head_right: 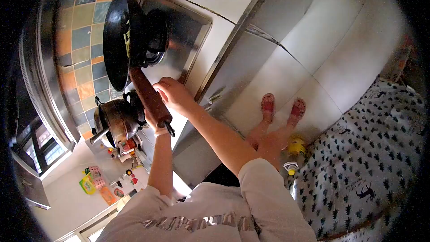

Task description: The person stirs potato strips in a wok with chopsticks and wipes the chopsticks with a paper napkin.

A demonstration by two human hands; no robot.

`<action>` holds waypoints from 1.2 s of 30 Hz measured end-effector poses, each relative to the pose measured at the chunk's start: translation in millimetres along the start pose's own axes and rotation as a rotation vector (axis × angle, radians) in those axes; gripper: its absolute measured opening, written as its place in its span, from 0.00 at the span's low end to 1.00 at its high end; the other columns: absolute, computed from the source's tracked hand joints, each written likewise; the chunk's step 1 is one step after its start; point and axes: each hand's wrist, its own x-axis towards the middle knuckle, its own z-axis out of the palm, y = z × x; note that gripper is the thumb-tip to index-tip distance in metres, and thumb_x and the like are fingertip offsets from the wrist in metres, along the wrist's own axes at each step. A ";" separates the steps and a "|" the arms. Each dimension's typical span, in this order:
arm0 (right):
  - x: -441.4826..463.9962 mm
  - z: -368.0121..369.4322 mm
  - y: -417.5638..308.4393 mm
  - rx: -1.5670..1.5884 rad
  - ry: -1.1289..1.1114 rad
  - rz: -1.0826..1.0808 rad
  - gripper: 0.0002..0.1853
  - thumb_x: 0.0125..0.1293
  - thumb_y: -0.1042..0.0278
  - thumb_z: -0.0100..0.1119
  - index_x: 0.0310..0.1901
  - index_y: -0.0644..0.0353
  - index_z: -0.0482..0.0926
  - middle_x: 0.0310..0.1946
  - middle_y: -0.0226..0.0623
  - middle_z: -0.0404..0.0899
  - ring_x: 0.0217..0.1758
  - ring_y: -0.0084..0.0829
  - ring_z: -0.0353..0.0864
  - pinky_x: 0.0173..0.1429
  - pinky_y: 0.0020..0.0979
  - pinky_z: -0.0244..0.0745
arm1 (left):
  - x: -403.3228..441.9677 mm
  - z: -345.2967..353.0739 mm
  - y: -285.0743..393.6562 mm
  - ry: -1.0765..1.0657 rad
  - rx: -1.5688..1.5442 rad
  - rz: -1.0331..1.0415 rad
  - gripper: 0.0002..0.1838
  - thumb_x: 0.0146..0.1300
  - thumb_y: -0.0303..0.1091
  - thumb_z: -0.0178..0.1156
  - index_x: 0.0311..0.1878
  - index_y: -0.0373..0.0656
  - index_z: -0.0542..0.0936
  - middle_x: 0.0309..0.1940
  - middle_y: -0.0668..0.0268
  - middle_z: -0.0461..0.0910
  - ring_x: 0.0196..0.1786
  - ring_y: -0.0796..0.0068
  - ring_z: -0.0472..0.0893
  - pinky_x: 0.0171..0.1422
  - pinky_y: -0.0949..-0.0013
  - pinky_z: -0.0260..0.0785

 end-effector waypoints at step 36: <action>-11.3 18.4 8.3 -0.124 -0.066 0.066 0.09 0.59 0.75 0.61 0.41 0.59 0.79 0.35 0.41 0.78 0.40 0.41 0.78 0.45 0.38 0.74 | -4.1 16.1 11.5 0.027 0.210 0.053 0.16 0.56 0.19 0.61 0.49 0.36 0.81 0.45 0.60 0.79 0.45 0.71 0.81 0.51 0.70 0.75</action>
